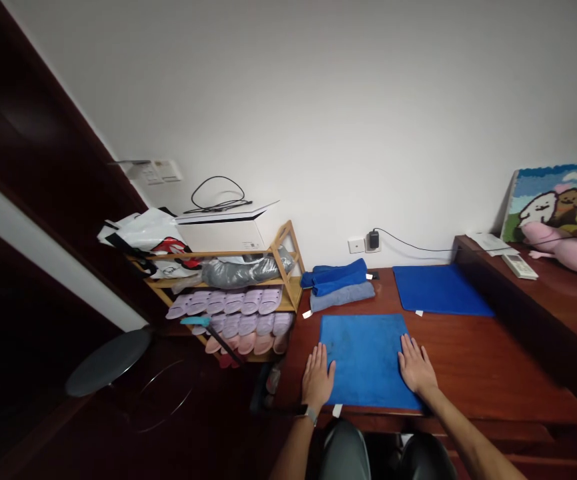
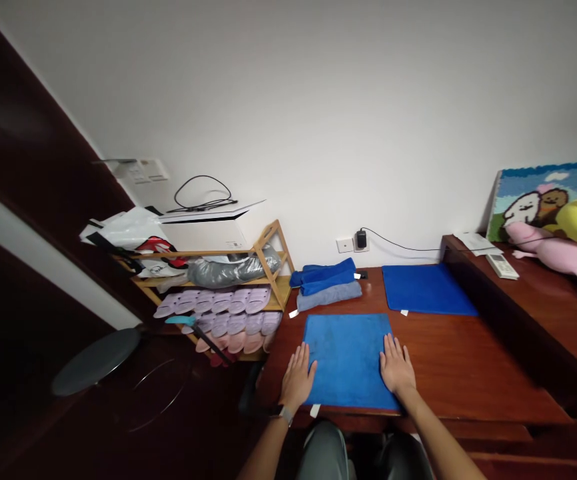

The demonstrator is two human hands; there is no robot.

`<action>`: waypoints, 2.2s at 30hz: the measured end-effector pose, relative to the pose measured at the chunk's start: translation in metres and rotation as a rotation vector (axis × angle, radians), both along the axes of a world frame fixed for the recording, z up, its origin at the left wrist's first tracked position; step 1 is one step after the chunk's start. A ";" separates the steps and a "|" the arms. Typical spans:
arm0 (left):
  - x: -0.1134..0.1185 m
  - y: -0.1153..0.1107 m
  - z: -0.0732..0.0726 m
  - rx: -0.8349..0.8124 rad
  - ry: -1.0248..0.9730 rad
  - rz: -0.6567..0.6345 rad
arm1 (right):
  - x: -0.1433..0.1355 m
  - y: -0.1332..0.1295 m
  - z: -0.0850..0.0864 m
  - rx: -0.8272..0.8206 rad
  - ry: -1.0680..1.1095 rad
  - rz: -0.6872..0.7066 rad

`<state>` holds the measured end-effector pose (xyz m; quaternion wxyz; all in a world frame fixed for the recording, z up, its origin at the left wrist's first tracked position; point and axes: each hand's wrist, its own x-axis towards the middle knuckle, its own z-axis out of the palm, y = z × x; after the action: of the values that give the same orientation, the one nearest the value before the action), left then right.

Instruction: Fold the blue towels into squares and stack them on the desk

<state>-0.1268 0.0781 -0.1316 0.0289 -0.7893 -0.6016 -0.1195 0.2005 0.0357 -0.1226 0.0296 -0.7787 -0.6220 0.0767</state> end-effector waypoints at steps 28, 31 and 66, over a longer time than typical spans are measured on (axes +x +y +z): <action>0.143 -0.035 0.011 -0.066 -0.101 -0.305 | 0.003 -0.045 -0.008 0.098 0.123 0.079; 0.084 -0.026 0.006 -0.052 -0.059 -0.142 | 0.004 -0.046 -0.011 0.105 0.108 0.074; 0.107 -0.050 0.030 0.069 -0.055 -0.347 | -0.008 -0.073 -0.020 0.171 0.107 0.042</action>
<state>-0.0194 0.0278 -0.1017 0.0184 -0.8762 -0.4526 -0.1648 0.1921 -0.0372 -0.1424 0.1274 -0.7550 -0.6399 0.0653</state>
